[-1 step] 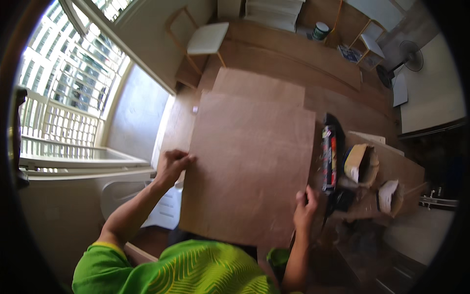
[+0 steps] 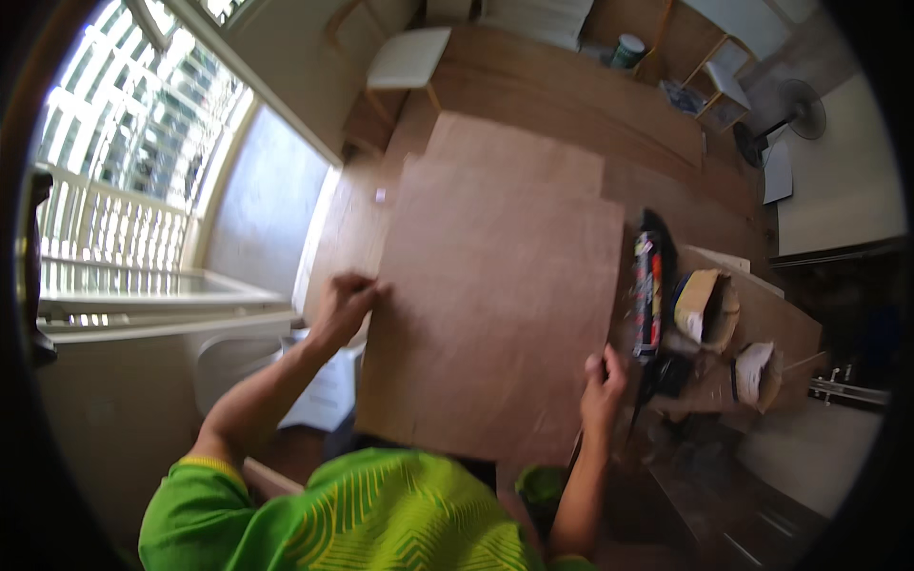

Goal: The person repeatedly picks up a large flat wooden panel and aligns it with a wooden frame on the floor, then sets it down. This cycle of lifting, aligning, and placing the panel is repeated multiple times. A second person briefly enters the frame and hands over another panel.

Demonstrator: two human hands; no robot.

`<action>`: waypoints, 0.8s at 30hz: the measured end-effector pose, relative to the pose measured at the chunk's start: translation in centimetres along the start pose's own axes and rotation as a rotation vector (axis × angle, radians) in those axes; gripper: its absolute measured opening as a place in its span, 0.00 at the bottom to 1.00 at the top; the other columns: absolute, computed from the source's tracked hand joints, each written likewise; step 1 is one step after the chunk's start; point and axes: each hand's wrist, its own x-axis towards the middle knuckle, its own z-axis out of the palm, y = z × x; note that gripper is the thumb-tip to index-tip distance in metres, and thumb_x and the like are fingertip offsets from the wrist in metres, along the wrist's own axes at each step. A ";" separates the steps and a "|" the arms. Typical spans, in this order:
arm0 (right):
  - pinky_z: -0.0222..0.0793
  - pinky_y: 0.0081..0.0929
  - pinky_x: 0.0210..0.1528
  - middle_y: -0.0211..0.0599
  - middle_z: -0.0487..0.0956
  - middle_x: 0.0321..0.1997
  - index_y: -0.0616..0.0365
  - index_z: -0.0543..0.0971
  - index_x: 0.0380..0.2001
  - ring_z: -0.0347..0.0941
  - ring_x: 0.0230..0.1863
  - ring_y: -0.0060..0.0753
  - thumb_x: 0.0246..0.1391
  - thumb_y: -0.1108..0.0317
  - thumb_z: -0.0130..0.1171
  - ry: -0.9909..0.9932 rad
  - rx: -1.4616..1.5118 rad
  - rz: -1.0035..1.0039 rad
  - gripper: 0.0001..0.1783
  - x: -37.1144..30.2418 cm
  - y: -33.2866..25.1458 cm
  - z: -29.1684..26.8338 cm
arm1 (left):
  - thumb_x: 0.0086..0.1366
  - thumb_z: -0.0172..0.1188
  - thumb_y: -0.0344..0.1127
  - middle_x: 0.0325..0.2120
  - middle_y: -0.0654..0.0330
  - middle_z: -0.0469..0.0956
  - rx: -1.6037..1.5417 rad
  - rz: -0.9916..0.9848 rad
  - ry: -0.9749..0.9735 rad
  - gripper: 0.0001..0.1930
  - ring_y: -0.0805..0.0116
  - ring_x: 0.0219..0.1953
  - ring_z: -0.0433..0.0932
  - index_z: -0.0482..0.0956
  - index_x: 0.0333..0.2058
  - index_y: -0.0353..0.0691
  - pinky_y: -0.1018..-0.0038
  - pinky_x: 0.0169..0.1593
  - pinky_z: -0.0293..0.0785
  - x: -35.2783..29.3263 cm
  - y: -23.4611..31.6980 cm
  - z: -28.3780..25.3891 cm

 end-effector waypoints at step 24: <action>0.62 0.27 0.64 0.39 0.80 0.57 0.68 0.74 0.61 0.73 0.56 0.28 0.63 0.72 0.58 0.005 0.101 0.173 0.24 3.3 -0.8 0.6 | 0.62 0.65 0.33 0.17 0.57 0.80 0.138 -0.156 -0.354 0.12 0.64 0.17 0.79 0.83 0.23 0.30 0.68 0.20 0.76 5.8 2.8 -1.8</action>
